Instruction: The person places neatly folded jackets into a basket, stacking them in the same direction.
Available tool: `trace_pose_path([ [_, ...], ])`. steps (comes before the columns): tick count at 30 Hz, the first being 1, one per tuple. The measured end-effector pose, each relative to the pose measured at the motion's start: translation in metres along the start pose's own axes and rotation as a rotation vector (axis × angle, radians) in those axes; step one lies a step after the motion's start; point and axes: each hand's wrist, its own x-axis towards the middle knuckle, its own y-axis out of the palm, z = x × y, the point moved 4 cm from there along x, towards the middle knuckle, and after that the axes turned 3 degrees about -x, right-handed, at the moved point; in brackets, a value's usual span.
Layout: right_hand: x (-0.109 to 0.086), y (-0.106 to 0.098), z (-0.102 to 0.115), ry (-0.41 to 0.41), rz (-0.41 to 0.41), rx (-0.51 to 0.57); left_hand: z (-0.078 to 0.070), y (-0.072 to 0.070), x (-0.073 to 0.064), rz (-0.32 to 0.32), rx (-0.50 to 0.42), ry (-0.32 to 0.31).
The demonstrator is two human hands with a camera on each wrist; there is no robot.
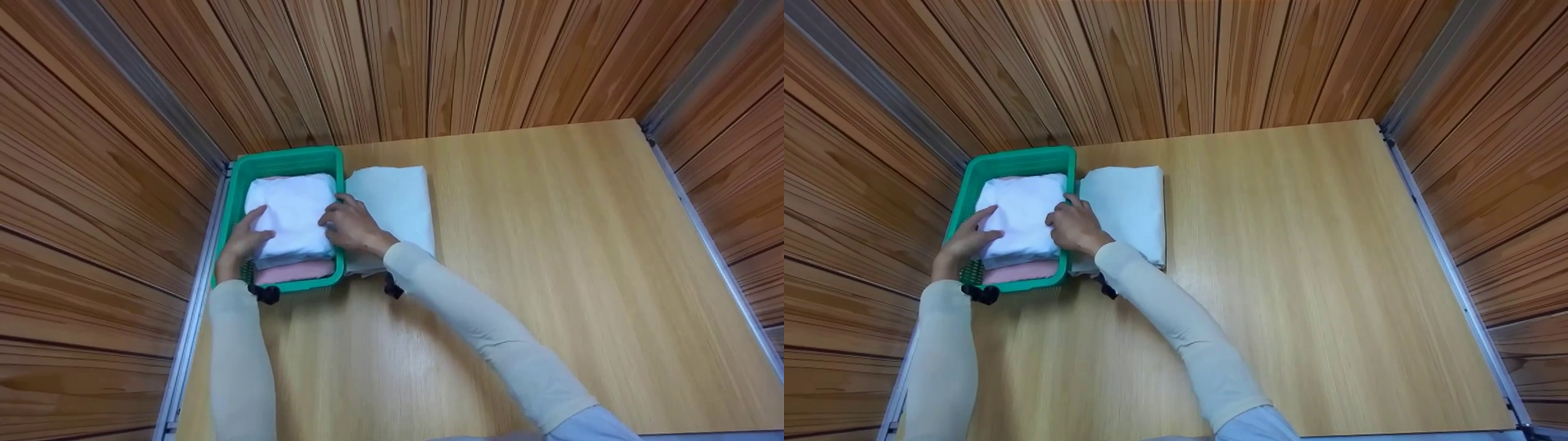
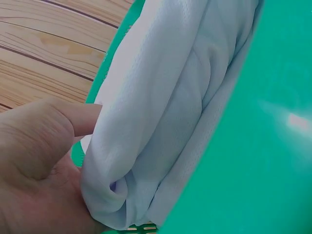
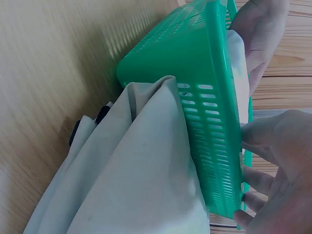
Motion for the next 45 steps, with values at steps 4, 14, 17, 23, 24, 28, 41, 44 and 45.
trace_pose_path([
  [4,-0.002,-0.003,-0.002,-0.004,-0.011,0.059,-0.006,0.0,-0.001,-0.063,0.051,-0.026],
  [14,-0.023,-0.028,-0.017,-0.046,-0.081,0.2,-0.053,0.019,-0.011,-0.309,0.137,0.191],
  [17,-0.033,-0.036,-0.026,-0.019,-0.093,0.238,-0.068,0.032,-0.016,-0.34,0.113,0.259],
  [23,-0.054,-0.05,-0.053,0.07,-0.144,0.322,-0.094,0.066,-0.024,-0.341,0.031,0.331],
  [24,-0.058,-0.052,-0.058,0.086,-0.154,0.337,-0.098,0.071,-0.025,-0.338,0.02,0.336],
  [28,-0.071,-0.059,-0.079,0.152,-0.199,0.387,-0.111,0.093,-0.025,-0.322,-0.028,0.351],
  [41,-0.101,-0.057,-0.143,0.342,-0.334,0.442,-0.115,0.172,-0.01,-0.221,-0.072,0.429],
  [44,-0.106,-0.05,-0.154,0.404,-0.329,0.47,-0.111,0.191,-0.004,-0.2,0.02,0.387],
  [45,-0.108,-0.047,-0.157,0.424,-0.324,0.481,-0.109,0.196,-0.003,-0.198,0.048,0.375],
])
